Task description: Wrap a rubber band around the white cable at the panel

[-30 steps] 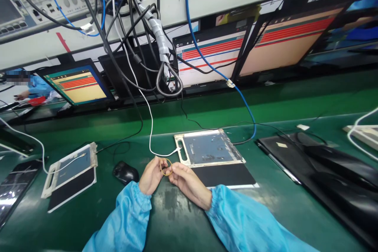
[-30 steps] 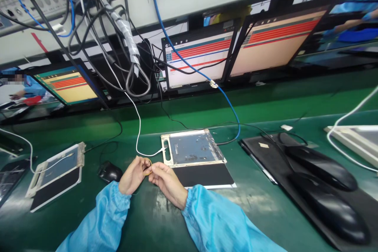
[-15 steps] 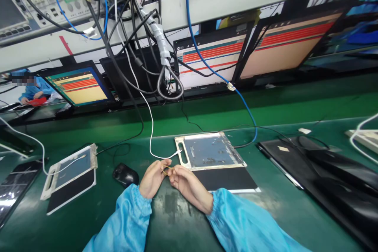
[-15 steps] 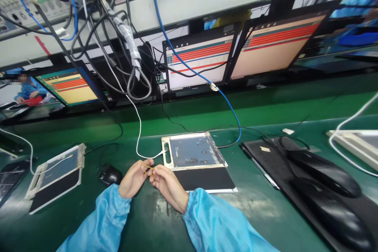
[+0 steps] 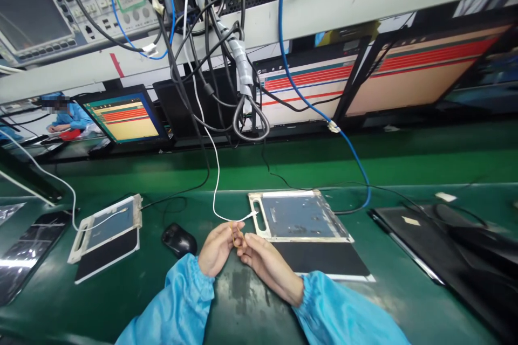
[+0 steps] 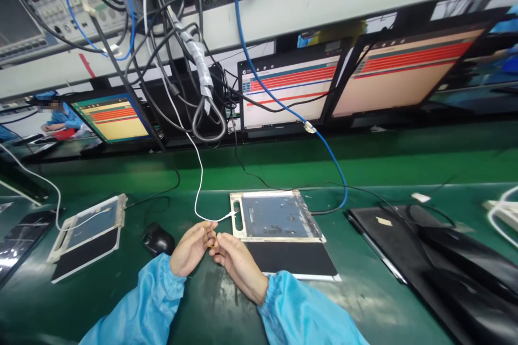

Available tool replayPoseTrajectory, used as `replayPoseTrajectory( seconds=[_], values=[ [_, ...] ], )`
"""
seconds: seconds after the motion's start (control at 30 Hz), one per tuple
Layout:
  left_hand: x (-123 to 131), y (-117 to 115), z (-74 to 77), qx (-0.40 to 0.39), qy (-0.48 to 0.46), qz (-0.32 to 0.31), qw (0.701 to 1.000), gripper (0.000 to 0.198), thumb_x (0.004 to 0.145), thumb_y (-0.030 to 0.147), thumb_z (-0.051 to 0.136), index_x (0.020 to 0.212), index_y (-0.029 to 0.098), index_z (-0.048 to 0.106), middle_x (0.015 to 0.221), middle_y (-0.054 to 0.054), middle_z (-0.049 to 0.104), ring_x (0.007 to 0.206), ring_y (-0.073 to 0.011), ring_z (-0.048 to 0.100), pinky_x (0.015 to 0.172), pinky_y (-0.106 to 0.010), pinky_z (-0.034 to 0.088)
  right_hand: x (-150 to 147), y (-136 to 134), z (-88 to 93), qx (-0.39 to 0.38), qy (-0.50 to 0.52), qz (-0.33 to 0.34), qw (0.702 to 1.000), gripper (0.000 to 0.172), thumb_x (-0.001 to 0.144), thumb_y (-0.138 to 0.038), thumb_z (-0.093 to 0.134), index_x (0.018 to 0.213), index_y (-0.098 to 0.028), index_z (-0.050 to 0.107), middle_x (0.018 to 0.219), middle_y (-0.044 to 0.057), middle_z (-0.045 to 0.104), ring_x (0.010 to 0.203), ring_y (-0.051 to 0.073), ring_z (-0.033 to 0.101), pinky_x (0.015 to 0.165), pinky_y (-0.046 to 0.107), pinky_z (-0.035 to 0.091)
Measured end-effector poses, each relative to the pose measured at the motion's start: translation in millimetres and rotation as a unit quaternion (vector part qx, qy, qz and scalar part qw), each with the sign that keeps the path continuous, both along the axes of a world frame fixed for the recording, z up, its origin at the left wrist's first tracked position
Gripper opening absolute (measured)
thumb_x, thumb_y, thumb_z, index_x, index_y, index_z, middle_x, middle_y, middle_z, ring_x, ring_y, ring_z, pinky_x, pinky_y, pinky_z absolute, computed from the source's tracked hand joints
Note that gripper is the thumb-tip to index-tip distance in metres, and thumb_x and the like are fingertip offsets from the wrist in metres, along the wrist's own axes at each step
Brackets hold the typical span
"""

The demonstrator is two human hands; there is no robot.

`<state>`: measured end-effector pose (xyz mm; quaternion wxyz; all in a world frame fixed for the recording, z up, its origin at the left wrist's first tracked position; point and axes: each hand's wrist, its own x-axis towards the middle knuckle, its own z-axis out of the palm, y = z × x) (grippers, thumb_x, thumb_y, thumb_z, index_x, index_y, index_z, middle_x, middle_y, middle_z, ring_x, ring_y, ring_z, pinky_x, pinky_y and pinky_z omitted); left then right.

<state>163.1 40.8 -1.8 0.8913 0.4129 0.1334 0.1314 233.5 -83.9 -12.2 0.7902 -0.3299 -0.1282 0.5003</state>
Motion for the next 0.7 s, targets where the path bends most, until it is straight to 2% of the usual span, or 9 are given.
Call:
replayPoseTrajectory(
  seconds=[0.27, 0.43, 0.57, 0.7],
  values=[
    [0.8, 0.5, -1.1, 0.018, 0.018, 0.004, 1.000, 0.037, 0.068, 0.034, 0.084, 0.096, 0.014, 0.072, 0.105, -0.012, 0.067, 0.080, -0.0147, 0.058, 0.072, -0.026, 0.044, 0.8, -0.7, -2.0, 0.007, 0.001, 0.000, 1.000, 0.041, 0.070, -0.049, 0.085, 0.082, -0.013, 0.070, 0.081, 0.006, 0.062, 0.071, 0.011, 0.054, 0.062, 0.018, 0.043],
    [0.4, 1.2, 2.9, 0.014, 0.010, -0.018, 1.000, 0.034, 0.066, 0.041, 0.084, 0.077, 0.012, 0.068, 0.087, -0.008, 0.065, 0.072, -0.0160, 0.058, 0.072, -0.030, 0.045, 0.3, 0.2, -3.3, 0.027, 0.051, -0.028, 0.998, 0.036, 0.067, -0.042, 0.088, 0.077, -0.014, 0.068, 0.079, 0.005, 0.062, 0.068, 0.011, 0.053, 0.062, 0.019, 0.042],
    [-0.2, 0.7, 4.3, 0.007, 0.006, -0.020, 1.000, 0.036, 0.067, 0.043, 0.083, 0.069, 0.013, 0.063, 0.090, -0.005, 0.063, 0.080, -0.0175, 0.059, 0.078, -0.031, 0.045, 0.7, 1.2, -3.2, 0.040, 0.076, -0.043, 0.995, 0.034, 0.065, -0.038, 0.090, 0.072, -0.014, 0.067, 0.075, 0.003, 0.060, 0.065, 0.010, 0.051, 0.061, 0.020, 0.042],
    [0.2, 1.2, 3.2, 0.014, 0.014, -0.026, 0.999, 0.040, 0.069, 0.048, 0.079, 0.066, 0.012, 0.061, 0.088, -0.006, 0.062, 0.082, -0.0182, 0.059, 0.077, -0.029, 0.044, 0.6, 1.1, -2.6, 0.048, 0.090, -0.042, 0.994, 0.034, 0.065, -0.036, 0.090, 0.071, -0.013, 0.065, 0.074, 0.003, 0.059, 0.064, 0.010, 0.050, 0.060, 0.020, 0.041]
  ],
)
